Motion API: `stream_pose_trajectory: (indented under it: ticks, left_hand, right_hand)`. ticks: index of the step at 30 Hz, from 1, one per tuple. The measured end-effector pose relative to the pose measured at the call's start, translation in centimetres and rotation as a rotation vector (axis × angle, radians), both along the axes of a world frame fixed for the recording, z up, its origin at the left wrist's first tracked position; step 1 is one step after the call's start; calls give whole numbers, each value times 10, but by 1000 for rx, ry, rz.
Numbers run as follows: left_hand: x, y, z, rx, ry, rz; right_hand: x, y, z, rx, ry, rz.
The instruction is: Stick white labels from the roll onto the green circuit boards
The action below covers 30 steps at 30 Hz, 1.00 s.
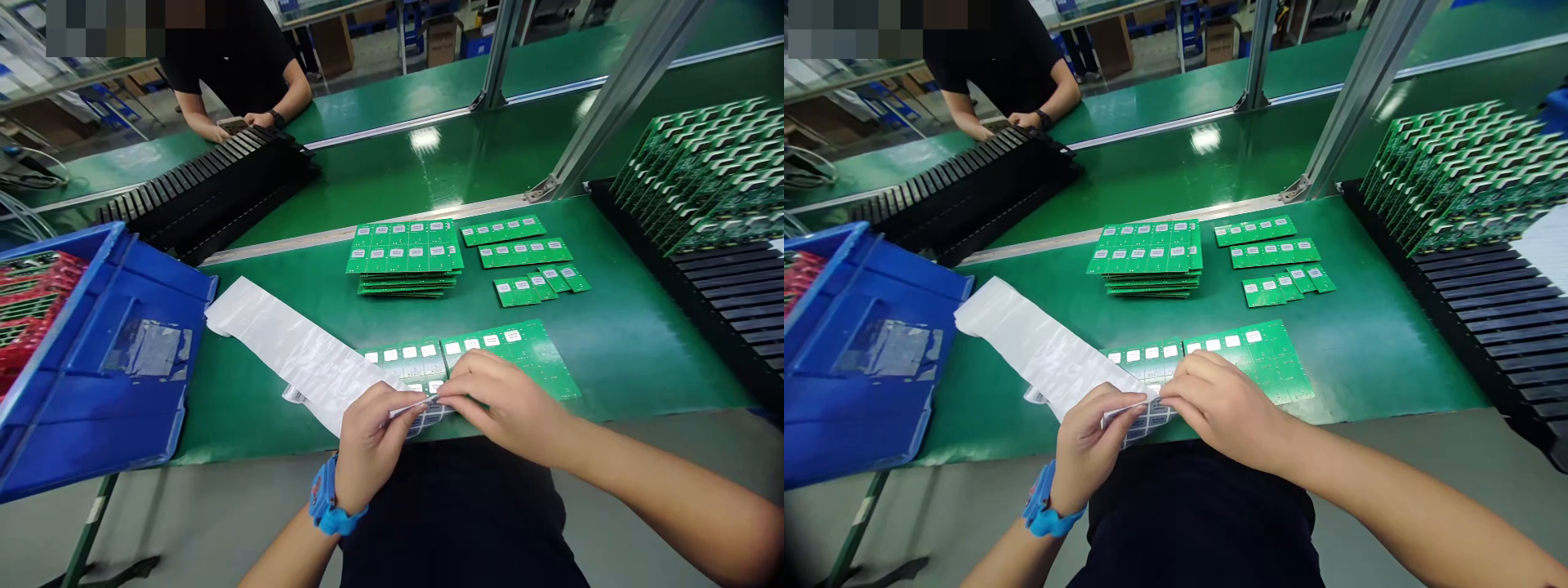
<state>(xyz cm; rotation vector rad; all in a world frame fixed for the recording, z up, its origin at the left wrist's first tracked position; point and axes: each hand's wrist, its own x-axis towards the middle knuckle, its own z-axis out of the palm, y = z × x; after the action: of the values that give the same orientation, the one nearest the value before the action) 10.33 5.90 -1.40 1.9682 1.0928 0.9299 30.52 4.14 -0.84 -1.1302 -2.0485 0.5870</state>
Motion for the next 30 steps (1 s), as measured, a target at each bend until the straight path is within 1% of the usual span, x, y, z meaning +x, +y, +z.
stream_pose_trajectory:
  ticks: [3, 5, 7, 9, 10, 12, 13, 14, 16, 17, 19, 21, 26, 28, 30]
  left_hand:
    - [1, 0, 1, -31, 38, 87]
    - [2, -1, 1, -68, 60, 139]
    - [2, -1, 1, -91, 68, 161]
    - [0, 0, 0, -103, 80, 179]
    - [-1, 0, 0, -111, 87, 189]
    - [-4, 1, 0, -135, 95, 202]
    - [-5, 2, 0, -150, 97, 200]
    - [-6, 2, 1, -166, 95, 192]
    - [-6, 2, 2, -203, 87, 175]
    - [-6, 1, 3, -220, 81, 166]
    - [-5, 0, 4, -250, 75, 149]
    - [-3, -1, 5, -276, 84, 138]
    - [-3, -1, 4, -332, 103, 136]
    - [-4, -2, 3, -344, 95, 139]
    - [-5, -3, 3, -359, 81, 137]
  right_hand:
    - [-4, -6, -7, 146, -38, -34]
    - [-8, -11, -10, 215, -30, -43]
    - [-8, -14, -8, 236, -2, -36]
    - [1, -11, 0, 188, 55, -25]
    - [10, -7, 6, 131, 83, -50]
    - [40, 4, 17, -45, 79, -157]
    - [59, 11, 22, -164, 20, -238]
    - [78, 18, 25, -283, -81, -268]
    - [112, 31, 25, -506, -284, -264]
    - [125, 35, 23, -603, -358, -241]
    - [139, 42, 17, -717, -441, -207]
    - [141, 45, 11, -727, -467, -190]
    - [132, 48, 1, -674, -525, -194]
    - [129, 46, -3, -614, -574, -219]
    - [125, 42, -5, -510, -648, -259]
